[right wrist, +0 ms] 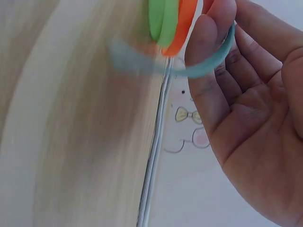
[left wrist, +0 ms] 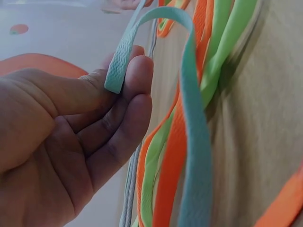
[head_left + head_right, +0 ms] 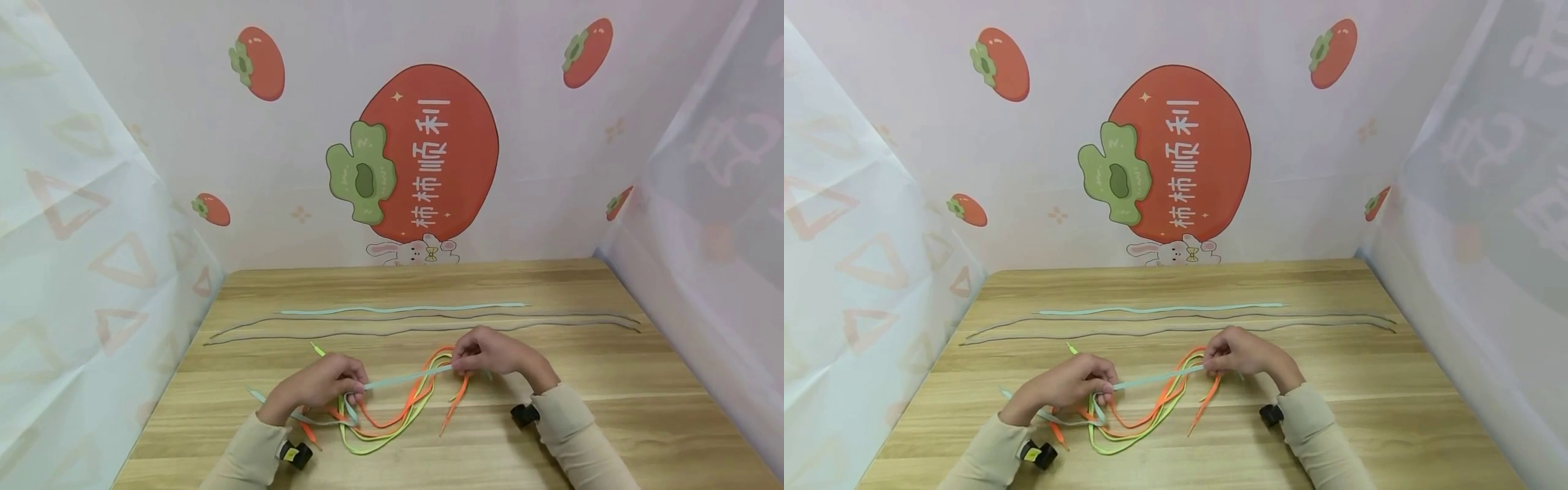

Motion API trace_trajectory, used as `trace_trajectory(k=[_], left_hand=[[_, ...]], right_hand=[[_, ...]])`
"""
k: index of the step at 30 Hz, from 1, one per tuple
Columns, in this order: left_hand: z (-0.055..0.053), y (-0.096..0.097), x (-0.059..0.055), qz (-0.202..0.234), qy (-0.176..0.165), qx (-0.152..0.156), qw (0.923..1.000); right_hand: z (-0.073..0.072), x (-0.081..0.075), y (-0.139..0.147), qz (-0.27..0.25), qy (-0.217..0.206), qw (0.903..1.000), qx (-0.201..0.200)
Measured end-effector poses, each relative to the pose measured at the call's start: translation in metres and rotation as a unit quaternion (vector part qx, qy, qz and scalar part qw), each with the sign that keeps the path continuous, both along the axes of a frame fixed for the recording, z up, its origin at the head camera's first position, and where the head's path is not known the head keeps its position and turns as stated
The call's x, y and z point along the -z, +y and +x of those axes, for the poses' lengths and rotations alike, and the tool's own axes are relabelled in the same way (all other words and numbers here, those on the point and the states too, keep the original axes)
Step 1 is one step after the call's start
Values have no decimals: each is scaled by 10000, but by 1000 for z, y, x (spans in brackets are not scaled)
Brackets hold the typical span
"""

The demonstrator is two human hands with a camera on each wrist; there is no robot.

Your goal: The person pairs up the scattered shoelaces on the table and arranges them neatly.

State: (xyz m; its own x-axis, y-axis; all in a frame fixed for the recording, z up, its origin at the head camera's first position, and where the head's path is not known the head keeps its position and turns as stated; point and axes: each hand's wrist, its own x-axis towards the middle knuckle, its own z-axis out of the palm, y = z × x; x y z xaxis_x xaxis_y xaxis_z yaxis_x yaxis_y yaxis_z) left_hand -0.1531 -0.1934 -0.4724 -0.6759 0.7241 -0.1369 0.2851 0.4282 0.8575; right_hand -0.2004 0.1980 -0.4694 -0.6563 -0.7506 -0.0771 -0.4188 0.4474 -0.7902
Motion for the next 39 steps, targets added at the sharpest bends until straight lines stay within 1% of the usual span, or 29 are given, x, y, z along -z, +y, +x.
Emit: trace_trajectory(k=[6, 8, 12, 18, 21, 23, 26, 30, 35, 39], left_hand=[[-3, -7, -1, -49, 94, -87, 9999], [-3, -8, -1, -55, 33, -126, 9999], [-3, -10, -2, -59, -107, -199, 9997], [-3, -11, -3, -142, -214, -197, 9995], [-1, -12, -2, -194, -285, -196, 9992], [0, -13, -2, -194, -318, -169, 9992], [1, -14, -2, -137, -336, -102, 9993], [0, -15, -4, -139, -227, 28, 9996], [0, -15, -8, -192, -51, 262, 9995], [-1, -19, -9, -125, 86, 415, 9990]], right_hand=[[-4, 2, 11, 14, -115, 9996, 276], [-5, 3, 15, 5, -198, 9991, 366], [-7, 4, 21, 40, -219, 9984, 525], [-10, 6, 28, 108, -184, 9973, 702], [-10, 7, 31, 236, -83, 9970, 734], [-11, 7, 35, 353, -22, 9966, 747], [-12, 5, 40, 463, -63, 9956, 811], [-13, 0, 47, 495, -170, 9951, 834], [-11, -5, 55, 599, -28, 9959, 681], [-8, -9, 62, 626, 38, 9957, 685]])
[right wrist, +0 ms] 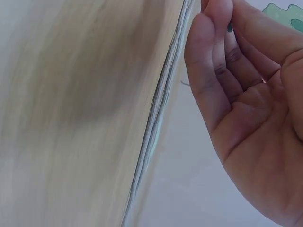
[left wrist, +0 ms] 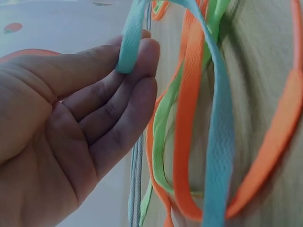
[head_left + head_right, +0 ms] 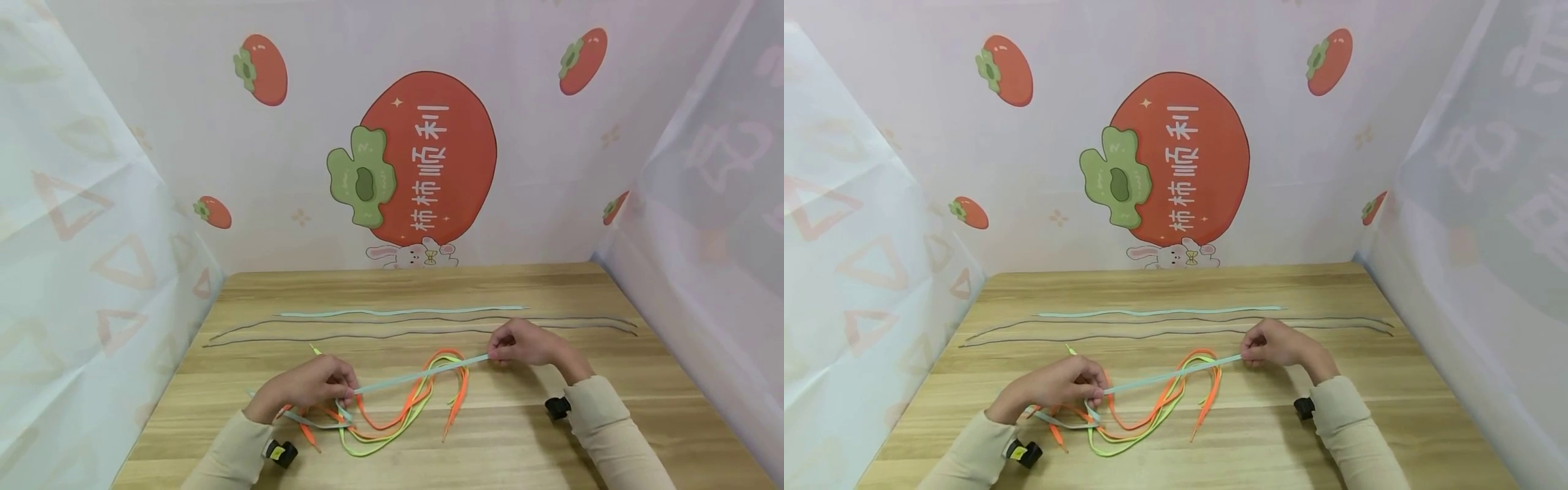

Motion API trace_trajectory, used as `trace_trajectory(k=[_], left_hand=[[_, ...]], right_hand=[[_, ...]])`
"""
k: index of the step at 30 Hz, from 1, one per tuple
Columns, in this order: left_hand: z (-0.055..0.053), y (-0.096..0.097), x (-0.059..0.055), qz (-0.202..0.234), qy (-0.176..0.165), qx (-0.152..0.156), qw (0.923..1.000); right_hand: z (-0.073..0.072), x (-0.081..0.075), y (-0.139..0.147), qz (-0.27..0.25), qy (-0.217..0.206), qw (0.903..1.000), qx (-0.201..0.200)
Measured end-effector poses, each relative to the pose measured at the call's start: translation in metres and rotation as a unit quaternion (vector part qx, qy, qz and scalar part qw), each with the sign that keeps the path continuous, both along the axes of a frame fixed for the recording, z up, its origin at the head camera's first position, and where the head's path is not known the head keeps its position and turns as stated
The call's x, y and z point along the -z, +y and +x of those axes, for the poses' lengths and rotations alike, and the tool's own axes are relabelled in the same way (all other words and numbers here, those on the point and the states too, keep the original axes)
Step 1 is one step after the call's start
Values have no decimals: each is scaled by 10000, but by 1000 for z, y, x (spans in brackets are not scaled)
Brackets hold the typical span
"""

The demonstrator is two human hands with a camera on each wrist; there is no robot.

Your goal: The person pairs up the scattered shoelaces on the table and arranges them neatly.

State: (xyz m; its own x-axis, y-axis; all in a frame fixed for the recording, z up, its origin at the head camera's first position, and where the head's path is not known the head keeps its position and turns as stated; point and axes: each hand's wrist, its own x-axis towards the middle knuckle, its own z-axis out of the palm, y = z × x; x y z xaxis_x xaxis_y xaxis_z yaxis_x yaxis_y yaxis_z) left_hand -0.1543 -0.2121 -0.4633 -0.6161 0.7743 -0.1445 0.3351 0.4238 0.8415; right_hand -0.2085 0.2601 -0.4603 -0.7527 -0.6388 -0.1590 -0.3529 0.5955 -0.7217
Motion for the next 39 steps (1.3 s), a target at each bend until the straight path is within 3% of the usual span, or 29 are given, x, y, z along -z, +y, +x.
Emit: trace_trajectory(k=[8, 12, 19, 27, 39], left_hand=[[1, -9, 5, 316, -184, 192, 9991], [2, -16, 4, 249, 70, 208, 9994], [6, -29, 1, 354, 389, 274, 9982], [11, -43, 1, 321, -65, 48, 9995], [15, -75, -9, 337, -22, -222, 9992]], right_hand=[[8, -4, 17, -238, 192, 9995, -87], [13, -4, 29, -284, 304, 9991, -29], [20, -5, 51, -389, 59, 9992, 93], [29, -1, 78, -411, 83, 9988, 245], [32, 0, 107, -538, 354, 9977, 189]])
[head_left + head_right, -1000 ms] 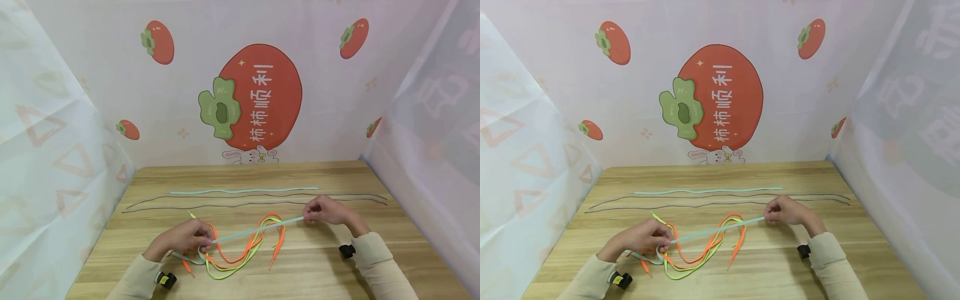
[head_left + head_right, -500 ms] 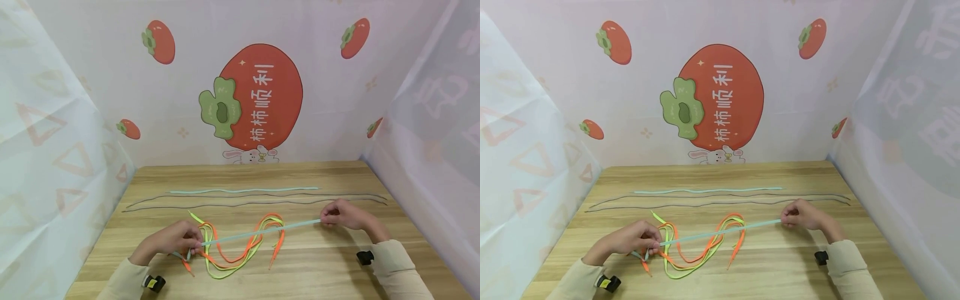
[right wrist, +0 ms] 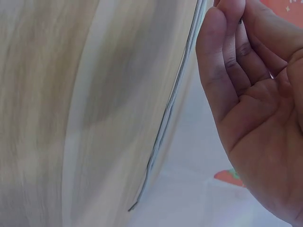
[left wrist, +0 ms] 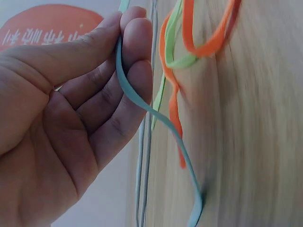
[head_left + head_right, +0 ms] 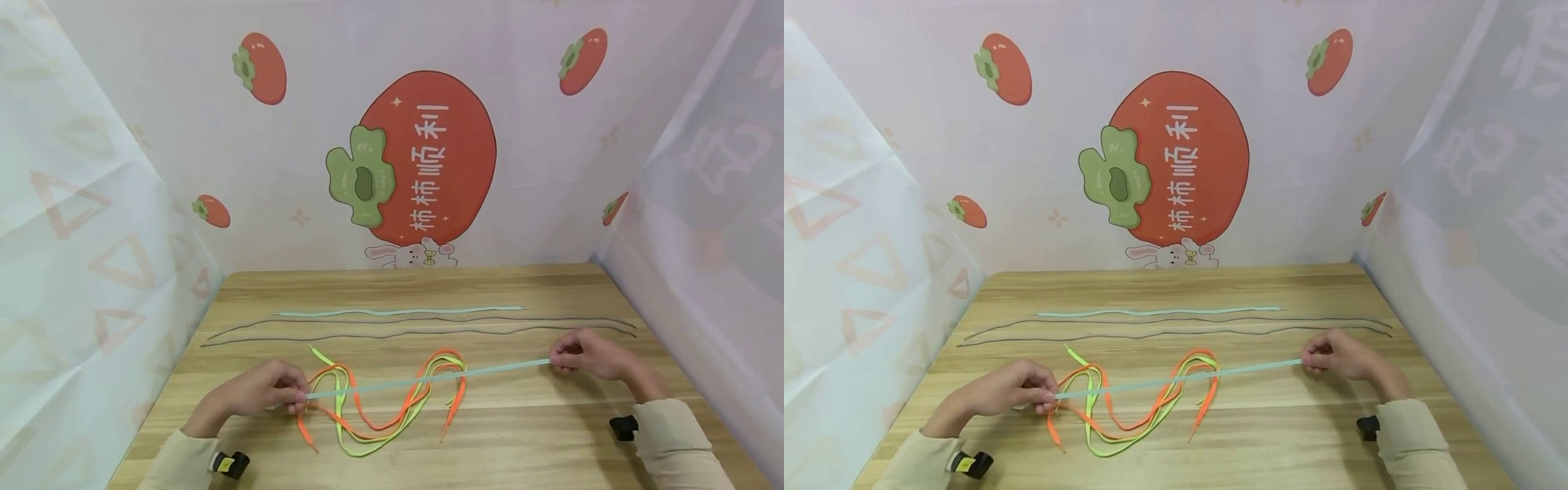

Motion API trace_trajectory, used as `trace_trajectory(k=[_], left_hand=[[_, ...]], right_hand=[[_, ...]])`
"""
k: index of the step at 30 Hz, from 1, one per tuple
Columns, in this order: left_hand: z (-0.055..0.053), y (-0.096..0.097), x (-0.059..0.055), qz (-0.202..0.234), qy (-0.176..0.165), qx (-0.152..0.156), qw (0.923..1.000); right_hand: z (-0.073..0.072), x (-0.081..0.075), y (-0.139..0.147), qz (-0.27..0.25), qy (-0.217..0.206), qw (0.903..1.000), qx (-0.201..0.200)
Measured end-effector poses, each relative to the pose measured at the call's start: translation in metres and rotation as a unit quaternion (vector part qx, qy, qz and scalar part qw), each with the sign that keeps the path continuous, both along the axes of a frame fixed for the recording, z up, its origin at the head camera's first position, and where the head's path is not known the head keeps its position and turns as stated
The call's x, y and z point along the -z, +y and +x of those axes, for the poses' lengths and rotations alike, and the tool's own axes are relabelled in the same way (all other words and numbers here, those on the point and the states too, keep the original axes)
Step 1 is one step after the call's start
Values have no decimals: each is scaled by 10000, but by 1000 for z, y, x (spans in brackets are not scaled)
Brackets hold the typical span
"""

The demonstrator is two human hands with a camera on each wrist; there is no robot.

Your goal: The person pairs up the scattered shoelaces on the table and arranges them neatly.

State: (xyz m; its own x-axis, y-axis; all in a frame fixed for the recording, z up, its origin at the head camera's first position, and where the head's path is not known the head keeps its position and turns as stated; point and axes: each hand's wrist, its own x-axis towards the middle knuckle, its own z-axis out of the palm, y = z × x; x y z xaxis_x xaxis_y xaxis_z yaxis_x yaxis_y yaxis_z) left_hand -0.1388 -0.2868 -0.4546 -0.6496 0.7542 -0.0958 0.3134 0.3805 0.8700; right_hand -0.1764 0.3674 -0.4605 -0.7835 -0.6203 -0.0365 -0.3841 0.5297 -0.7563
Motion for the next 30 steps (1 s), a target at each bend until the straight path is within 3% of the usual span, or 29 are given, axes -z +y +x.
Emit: trace_trajectory(k=[8, 17, 20, 24, 30], left_hand=[[-1, -25, -5, -213, -103, -218, 9995], [-11, -53, -8, -91, -184, -107, 9997], [-15, -62, -10, -139, -52, -126, 9998], [-21, -73, -13, -278, 15, -276, 9992], [-35, -84, -14, -579, 9, -637, 9963]], right_hand=[[-2, -6, 11, 158, -165, 9995, 223], [-7, -10, 19, 439, -260, 9977, 454], [-10, -10, 19, 612, -193, 9963, 568], [-16, -11, 18, 788, -52, 9948, 650], [-28, -11, 13, 634, -64, 9963, 571]])
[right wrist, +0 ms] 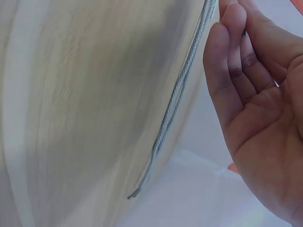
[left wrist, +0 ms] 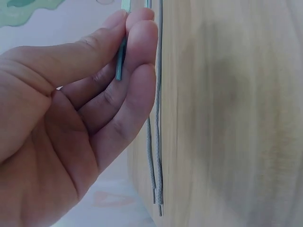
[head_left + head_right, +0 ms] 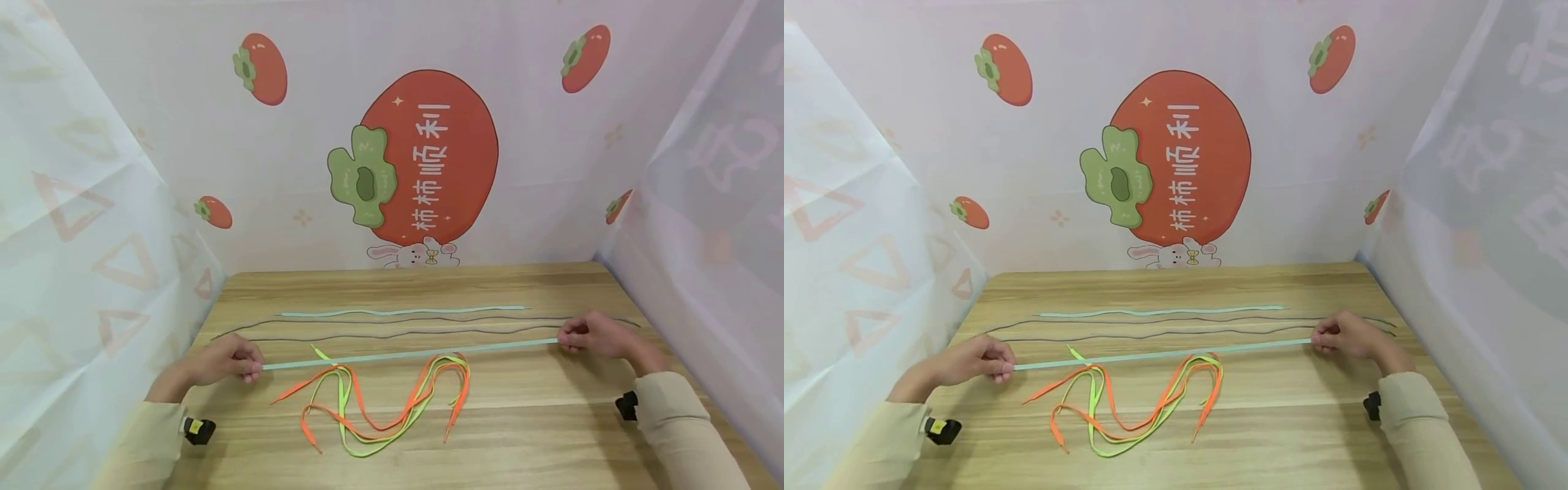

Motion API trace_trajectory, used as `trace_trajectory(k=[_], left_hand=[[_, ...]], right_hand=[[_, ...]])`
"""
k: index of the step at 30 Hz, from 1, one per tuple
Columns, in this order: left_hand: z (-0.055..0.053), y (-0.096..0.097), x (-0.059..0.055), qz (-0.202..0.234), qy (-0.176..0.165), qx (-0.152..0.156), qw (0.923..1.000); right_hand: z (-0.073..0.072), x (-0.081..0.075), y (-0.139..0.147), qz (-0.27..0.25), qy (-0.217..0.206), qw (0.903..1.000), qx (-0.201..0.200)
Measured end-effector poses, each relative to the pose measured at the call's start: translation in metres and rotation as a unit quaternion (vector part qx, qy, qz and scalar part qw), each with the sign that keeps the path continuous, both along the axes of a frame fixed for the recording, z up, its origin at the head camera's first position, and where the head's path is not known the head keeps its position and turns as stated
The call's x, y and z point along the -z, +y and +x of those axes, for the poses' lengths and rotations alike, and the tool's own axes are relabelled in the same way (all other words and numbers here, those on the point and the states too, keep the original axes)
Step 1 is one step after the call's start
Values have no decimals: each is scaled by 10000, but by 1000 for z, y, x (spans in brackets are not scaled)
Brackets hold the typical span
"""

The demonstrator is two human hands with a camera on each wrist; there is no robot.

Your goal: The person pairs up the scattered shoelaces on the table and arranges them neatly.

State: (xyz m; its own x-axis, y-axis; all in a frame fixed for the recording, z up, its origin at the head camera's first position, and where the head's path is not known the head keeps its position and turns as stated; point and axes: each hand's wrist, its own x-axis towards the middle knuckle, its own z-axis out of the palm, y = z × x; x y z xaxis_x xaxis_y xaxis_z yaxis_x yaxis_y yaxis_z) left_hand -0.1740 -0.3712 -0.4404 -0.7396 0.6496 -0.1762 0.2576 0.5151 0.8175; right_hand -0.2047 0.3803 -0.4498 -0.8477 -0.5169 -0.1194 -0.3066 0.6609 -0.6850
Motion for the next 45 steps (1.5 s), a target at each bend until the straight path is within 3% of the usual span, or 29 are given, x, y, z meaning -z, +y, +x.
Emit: trace_trajectory(k=[5, 13, 19, 26, 33, 36, 45], left_hand=[[-15, -2, -2, -512, 220, -359, 9978], [-37, 2, -1, -997, 599, -1132, 9867], [-53, 9, 0, -1481, 1222, -1435, 9708], [-69, 13, -1, -1964, 1786, -1512, 9522], [-81, 15, -1, -2230, 1974, -1725, 9389], [-85, 19, -3, -2334, 2042, -1902, 9315], [-96, 25, 3, -2407, 2554, -2363, 9061]], right_hand=[[-11, 2, -4, 105, -151, 9997, 129], [-28, 4, -11, 213, -180, 9982, 535], [-41, -3, -15, 393, -2, 9969, 679], [-55, -13, -25, 748, 220, 9935, 825], [-66, -18, -39, 1237, 613, 9851, 1024], [-72, -18, -45, 1389, 566, 9817, 1173], [-84, -10, -65, 1376, 846, 9753, 1510]])
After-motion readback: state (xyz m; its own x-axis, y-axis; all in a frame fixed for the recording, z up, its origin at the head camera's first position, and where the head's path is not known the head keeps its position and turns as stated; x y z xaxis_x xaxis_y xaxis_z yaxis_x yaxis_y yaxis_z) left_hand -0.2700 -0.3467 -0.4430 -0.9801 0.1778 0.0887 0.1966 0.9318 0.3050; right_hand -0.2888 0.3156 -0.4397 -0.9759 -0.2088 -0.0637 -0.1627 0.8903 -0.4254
